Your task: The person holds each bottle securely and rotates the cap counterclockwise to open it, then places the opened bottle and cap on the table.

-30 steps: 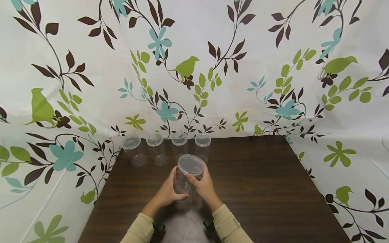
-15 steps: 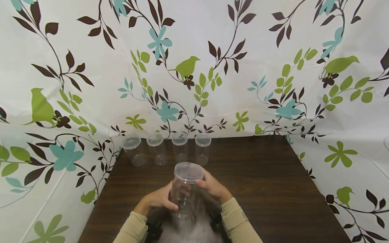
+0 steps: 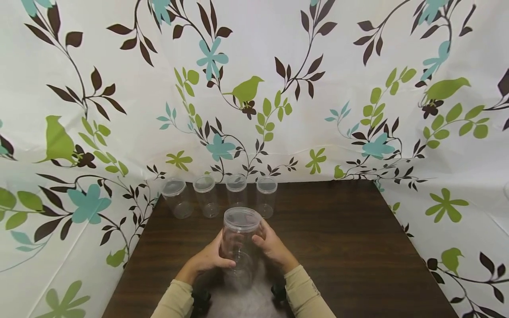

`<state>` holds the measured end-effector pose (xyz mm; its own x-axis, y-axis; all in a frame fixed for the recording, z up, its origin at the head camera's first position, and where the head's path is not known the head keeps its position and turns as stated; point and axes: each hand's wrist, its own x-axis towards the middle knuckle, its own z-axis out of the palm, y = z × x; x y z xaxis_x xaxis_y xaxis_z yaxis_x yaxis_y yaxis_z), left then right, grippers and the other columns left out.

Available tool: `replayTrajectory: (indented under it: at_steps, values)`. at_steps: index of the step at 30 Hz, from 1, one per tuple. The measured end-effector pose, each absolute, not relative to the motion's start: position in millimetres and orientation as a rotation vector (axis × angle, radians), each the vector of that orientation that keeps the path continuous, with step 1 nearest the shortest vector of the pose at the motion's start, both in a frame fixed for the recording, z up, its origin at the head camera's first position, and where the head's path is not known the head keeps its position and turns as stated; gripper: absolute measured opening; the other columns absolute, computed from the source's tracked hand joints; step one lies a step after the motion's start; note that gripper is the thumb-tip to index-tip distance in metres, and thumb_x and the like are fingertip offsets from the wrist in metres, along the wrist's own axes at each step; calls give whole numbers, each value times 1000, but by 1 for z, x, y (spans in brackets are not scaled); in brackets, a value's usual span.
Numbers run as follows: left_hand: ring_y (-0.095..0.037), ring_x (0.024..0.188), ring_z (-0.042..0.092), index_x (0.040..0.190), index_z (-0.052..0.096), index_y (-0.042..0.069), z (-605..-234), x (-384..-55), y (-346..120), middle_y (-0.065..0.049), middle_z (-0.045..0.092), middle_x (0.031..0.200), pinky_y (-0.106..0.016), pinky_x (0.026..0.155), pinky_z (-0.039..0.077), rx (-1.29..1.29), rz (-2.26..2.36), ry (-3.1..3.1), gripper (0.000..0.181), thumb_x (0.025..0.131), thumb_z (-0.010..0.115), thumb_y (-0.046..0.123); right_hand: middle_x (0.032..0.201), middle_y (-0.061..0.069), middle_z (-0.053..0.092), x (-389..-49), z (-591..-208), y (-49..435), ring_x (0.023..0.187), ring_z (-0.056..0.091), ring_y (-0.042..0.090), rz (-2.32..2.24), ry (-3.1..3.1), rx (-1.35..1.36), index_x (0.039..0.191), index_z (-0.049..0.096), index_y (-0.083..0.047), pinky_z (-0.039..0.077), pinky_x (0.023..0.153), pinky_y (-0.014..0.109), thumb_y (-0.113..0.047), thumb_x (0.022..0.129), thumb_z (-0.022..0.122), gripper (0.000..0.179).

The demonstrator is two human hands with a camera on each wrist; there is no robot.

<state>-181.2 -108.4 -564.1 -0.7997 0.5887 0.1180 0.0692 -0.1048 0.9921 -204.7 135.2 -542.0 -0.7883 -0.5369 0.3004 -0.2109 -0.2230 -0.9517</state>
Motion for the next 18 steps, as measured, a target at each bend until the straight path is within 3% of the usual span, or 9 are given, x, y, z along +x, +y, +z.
replayTrajectory:
  at_steps: [4, 7, 9, 15, 18]
  values:
    - [-38, 130, 51, 158, 12, 10, -573, -181, -109, -23, 44, 149, -38, 99, 49, 640, 1943, 2102, 111, 77, 88, 6, 151, 40, 33, -195, -542, 122, 138, 45, 30, -2134, 2058, -672, 154, 14, 14, 44, 107, 34, -25, 100, 66, 84]
    - [-30, 130, 51, 159, 15, 13, -579, -182, -106, -15, 44, 150, -36, 106, 42, 566, 1866, 2359, 118, 70, 94, 14, 152, 36, 37, -188, -538, 113, 137, 42, 48, -2125, 2184, -532, 156, 16, 10, 43, 107, 50, -22, 94, 74, 90]
    - [-26, 130, 51, 159, 17, 13, -582, -183, -102, -12, 45, 150, -38, 108, 41, 554, 1813, 2495, 121, 67, 96, 18, 153, 33, 36, -184, -535, 108, 138, 40, 50, -2142, 2190, -466, 158, 16, 7, 40, 109, 53, -23, 91, 78, 96]
    - [-30, 131, 51, 157, 23, 7, -585, -184, -89, -16, 47, 149, -50, 106, 43, 660, 1672, 2817, 123, 61, 99, 20, 149, 26, 44, -181, -530, 98, 130, 51, 42, -2291, 2091, -290, 157, 25, 0, 49, 96, 30, -15, 86, 81, 92]
    - [-32, 130, 51, 156, 25, 5, -582, -184, -86, -17, 48, 147, -53, 104, 44, 681, 1590, 2921, 124, 58, 100, 22, 144, 26, 48, -181, -528, 95, 124, 55, 39, -2335, 2130, -219, 155, 30, 1, 49, 91, 24, -14, 86, 81, 86]
